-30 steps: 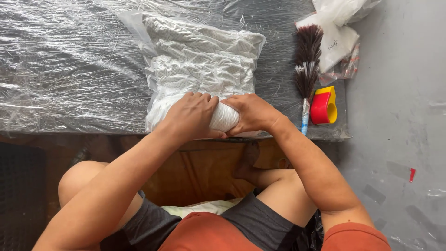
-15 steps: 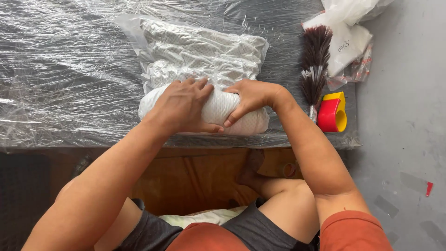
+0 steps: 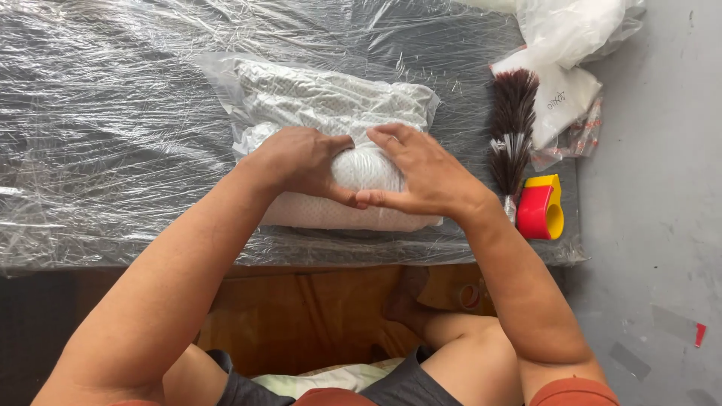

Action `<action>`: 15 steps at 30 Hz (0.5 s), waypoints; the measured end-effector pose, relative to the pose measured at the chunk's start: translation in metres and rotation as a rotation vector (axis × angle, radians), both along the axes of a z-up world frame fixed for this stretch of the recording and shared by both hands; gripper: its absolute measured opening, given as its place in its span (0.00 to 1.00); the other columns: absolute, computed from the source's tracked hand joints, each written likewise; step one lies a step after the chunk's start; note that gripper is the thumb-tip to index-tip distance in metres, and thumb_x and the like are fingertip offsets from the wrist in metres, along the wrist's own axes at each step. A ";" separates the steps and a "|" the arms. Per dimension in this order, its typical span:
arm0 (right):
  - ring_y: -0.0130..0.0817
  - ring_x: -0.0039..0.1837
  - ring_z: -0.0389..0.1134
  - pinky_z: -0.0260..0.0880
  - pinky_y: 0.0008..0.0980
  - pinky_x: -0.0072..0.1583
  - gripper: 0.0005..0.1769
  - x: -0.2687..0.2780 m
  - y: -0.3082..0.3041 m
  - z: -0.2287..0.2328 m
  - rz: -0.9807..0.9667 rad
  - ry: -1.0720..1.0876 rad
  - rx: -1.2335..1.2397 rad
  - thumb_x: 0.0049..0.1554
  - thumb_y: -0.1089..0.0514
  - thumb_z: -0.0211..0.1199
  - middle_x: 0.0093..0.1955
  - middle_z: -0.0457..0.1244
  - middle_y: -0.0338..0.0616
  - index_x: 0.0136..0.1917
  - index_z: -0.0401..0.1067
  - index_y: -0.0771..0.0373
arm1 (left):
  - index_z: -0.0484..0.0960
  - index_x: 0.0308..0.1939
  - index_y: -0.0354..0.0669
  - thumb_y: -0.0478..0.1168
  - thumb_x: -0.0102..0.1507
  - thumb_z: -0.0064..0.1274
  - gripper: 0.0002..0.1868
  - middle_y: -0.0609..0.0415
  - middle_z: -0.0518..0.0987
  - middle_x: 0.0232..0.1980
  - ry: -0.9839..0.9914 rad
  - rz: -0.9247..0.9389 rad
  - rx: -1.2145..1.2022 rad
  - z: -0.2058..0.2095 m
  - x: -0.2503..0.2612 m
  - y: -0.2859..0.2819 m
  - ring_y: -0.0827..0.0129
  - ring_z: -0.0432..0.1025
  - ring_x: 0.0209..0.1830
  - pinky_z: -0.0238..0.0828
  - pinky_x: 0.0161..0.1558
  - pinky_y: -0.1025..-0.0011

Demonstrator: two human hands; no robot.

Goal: The person wraps a white textured item in bubble wrap on a plastic-covered table. They roll the item, tie the plastic bag, and secure it with red tape.

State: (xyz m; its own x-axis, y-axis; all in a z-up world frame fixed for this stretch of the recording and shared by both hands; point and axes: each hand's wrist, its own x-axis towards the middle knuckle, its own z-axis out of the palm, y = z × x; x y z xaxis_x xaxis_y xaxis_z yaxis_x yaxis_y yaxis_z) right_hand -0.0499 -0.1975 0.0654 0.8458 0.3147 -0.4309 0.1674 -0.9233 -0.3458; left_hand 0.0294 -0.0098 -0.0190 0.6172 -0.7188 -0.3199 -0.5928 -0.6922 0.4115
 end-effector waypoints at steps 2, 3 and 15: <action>0.58 0.82 0.47 0.47 0.56 0.76 0.64 -0.006 0.005 -0.006 -0.006 0.014 0.010 0.52 0.14 0.49 0.80 0.49 0.65 0.82 0.48 0.63 | 0.78 0.61 0.60 0.91 0.38 0.53 0.59 0.44 0.86 0.42 -0.026 0.002 -0.020 -0.002 0.008 -0.003 0.47 0.81 0.49 0.76 0.50 0.58; 0.56 0.81 0.49 0.50 0.54 0.75 0.60 -0.006 0.004 -0.017 0.026 -0.102 0.000 0.54 0.15 0.47 0.80 0.50 0.60 0.81 0.51 0.61 | 0.76 0.63 0.59 0.89 0.41 0.52 0.57 0.40 0.85 0.46 0.029 -0.010 0.018 0.009 0.010 -0.002 0.45 0.79 0.53 0.75 0.53 0.55; 0.49 0.65 0.69 0.67 0.50 0.66 0.37 0.032 -0.011 -0.053 -0.122 -0.153 0.022 0.65 0.26 0.27 0.61 0.68 0.45 0.67 0.67 0.44 | 0.77 0.64 0.51 0.86 0.42 0.51 0.58 0.37 0.82 0.55 0.189 0.040 0.063 0.020 0.033 -0.006 0.45 0.77 0.59 0.74 0.58 0.53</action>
State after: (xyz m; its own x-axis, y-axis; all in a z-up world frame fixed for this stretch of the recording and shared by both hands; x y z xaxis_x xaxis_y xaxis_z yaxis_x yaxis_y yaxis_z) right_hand -0.0176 -0.2082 0.0122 0.9335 0.2137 -0.2881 0.1068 -0.9323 -0.3454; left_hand 0.0624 -0.0155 0.0006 0.5694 -0.6698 -0.4766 -0.4807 -0.7416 0.4679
